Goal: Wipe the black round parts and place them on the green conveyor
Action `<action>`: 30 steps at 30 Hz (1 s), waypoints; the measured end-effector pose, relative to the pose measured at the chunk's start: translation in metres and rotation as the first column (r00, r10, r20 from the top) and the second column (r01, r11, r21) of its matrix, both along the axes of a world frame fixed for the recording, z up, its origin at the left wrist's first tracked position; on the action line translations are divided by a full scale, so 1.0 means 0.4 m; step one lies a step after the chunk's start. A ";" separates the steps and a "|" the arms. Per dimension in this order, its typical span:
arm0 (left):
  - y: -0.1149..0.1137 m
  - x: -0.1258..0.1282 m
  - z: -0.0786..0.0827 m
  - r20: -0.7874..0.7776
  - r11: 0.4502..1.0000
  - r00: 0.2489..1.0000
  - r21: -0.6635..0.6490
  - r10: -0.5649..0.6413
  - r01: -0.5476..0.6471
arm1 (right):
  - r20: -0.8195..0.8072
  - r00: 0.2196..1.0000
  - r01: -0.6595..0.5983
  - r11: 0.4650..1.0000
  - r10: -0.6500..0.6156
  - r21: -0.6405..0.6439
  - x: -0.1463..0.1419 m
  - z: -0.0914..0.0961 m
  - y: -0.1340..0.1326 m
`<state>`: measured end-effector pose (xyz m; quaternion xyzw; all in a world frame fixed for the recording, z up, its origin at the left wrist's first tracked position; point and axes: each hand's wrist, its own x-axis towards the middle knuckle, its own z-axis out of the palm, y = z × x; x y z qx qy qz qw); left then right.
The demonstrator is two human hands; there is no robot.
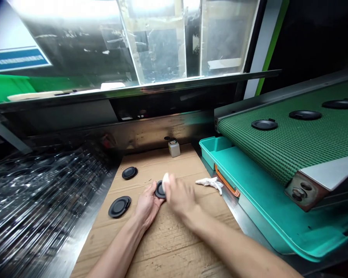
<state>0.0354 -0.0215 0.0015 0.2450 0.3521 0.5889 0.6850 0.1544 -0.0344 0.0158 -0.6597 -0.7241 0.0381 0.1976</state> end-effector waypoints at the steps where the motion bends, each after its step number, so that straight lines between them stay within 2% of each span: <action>1: -0.001 -0.001 0.001 0.003 1.000 1.000 0.001 0.002 -0.002 | -0.020 1.000 -0.020 0.999 0.021 0.025 0.005 -0.004 0.004; 2: -0.001 -0.003 0.003 0.008 1.000 1.000 -0.002 -0.002 0.002 | -0.052 0.998 -0.031 0.998 0.033 0.046 0.012 -0.006 0.011; 4: 0.002 -0.011 0.007 0.033 0.999 0.999 -0.021 -0.024 0.025 | -0.188 0.982 0.029 0.996 -0.013 0.081 0.032 -0.008 0.026; 6: 0.007 -0.024 0.014 0.090 0.995 0.994 -0.066 -0.065 0.071 | -0.357 0.934 0.082 0.988 -0.029 0.133 0.051 -0.008 0.039; 9: 0.015 -0.043 0.026 0.217 0.980 0.972 -0.153 -0.095 0.130 | -0.530 0.847 0.087 0.978 0.026 0.188 0.067 -0.007 0.041; 15: 0.016 -0.058 0.036 0.338 0.970 0.937 -0.184 -0.090 0.159 | -0.653 0.753 0.049 0.982 0.083 0.181 0.061 0.005 0.017; 18: 0.012 -0.052 0.031 0.339 0.981 0.938 -0.143 -0.073 0.128 | -0.680 0.716 -0.083 0.986 0.159 0.144 0.045 0.007 -0.003; 20: 0.007 -0.044 0.027 0.331 0.984 0.938 -0.102 -0.108 0.149 | -0.639 0.735 -0.214 0.972 0.227 0.100 0.031 0.004 -0.015; 22: 0.001 -0.032 0.022 0.314 0.977 0.933 -0.055 -0.178 0.205 | -0.503 0.828 -0.266 0.963 0.248 0.036 0.021 0.001 -0.017; 24: -0.005 -0.019 0.018 0.290 0.969 0.929 -0.014 -0.231 0.246 | -0.320 0.932 -0.185 0.983 0.172 -0.011 0.015 0.002 -0.007; 27: -0.012 -0.007 0.016 0.262 0.969 0.933 0.035 -0.245 0.245 | -0.187 0.982 0.016 1.000 -0.018 -0.016 0.014 0.008 0.012; 28: -0.012 -0.006 0.017 0.254 0.971 0.938 0.036 -0.237 0.236 | -0.181 0.983 0.036 0.999 -0.038 -0.016 0.013 0.007 0.013; 30: -0.012 -0.009 0.016 0.246 0.975 0.944 0.023 -0.222 0.223 | -0.186 0.982 -0.022 1.000 0.019 -0.011 0.014 0.002 0.010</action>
